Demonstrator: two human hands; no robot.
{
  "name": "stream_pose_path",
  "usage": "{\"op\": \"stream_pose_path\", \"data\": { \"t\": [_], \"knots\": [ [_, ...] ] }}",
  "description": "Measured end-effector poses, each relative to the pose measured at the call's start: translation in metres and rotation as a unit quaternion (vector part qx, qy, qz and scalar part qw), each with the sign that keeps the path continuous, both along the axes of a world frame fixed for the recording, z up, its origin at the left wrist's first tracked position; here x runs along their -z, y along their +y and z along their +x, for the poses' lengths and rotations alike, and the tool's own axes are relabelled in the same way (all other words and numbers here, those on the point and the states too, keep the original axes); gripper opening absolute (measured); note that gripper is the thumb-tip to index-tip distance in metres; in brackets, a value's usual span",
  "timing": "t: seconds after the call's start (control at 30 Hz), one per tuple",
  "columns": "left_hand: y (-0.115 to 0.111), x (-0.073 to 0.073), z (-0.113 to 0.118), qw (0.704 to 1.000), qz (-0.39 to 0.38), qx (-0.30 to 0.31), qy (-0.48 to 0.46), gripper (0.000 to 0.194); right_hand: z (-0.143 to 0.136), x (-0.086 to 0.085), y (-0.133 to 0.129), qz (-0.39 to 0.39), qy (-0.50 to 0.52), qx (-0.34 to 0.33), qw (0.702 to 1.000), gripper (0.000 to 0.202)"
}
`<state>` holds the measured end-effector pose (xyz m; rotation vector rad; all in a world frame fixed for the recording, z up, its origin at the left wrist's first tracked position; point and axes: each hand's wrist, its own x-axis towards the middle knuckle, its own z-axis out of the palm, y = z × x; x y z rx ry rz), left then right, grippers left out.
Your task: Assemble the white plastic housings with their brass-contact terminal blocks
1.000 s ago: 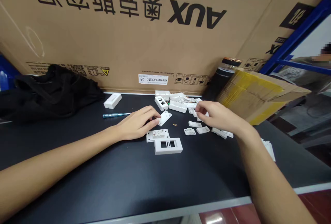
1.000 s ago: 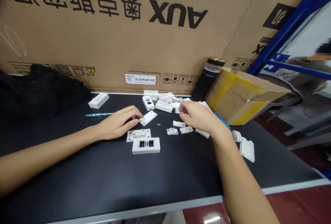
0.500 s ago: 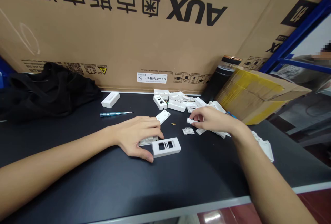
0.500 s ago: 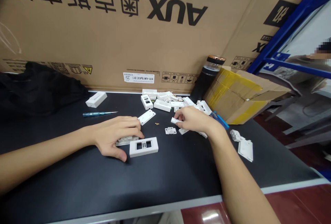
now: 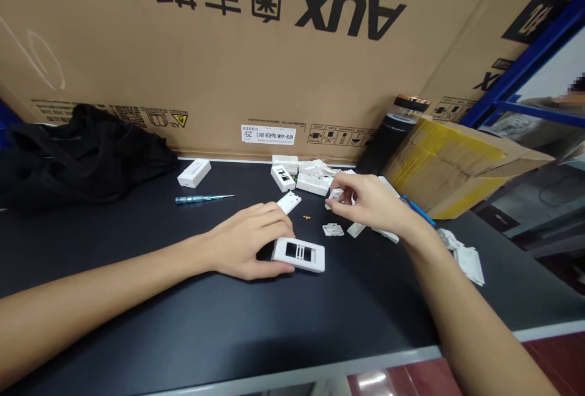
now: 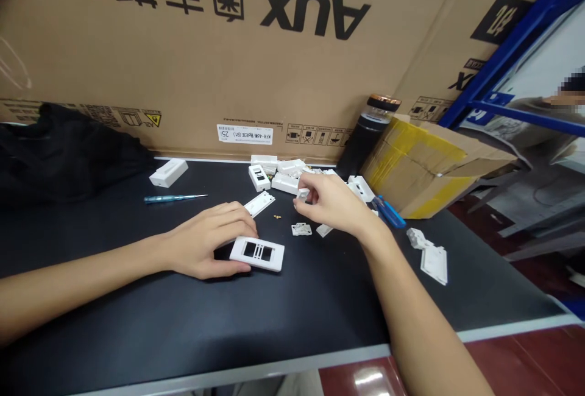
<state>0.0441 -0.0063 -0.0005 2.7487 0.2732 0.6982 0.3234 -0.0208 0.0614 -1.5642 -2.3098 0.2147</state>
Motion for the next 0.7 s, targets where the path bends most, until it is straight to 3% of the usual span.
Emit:
{"op": "stream_pose_path", "data": {
  "t": [0.1, 0.17, 0.3, 0.37, 0.57, 0.7],
  "knots": [
    [0.003, 0.002, -0.004, 0.996, -0.034, 0.007, -0.086, 0.037, -0.004, 0.000, -0.003, 0.032, 0.099, -0.024, 0.994, 0.017],
    [0.005, 0.003, -0.006, 0.990, -0.066, -0.023, -0.124, 0.039, -0.008, 0.001, -0.005, 0.058, 0.145, -0.036, 0.987, 0.023],
    [0.004, 0.003, -0.005, 0.968, -0.163, -0.107, -0.160, 0.039, -0.016, 0.002, -0.006, 0.107, 0.140, -0.051, 0.983, 0.025],
    [0.002, 0.003, -0.003, 0.948, -0.224, -0.120, -0.193, 0.040, -0.020, 0.004, -0.006, 0.124, 0.141, -0.058, 0.980, 0.023],
    [-0.002, 0.004, 0.004, 0.894, -0.361, -0.089, -0.251, 0.040, -0.032, 0.010, -0.009, 0.138, 0.225, -0.111, 0.958, 0.015],
    [-0.004, 0.004, 0.007, 0.847, -0.463, -0.054, -0.258, 0.041, -0.037, 0.012, -0.011, 0.132, 0.225, -0.150, 0.954, 0.013]
  ]
}}
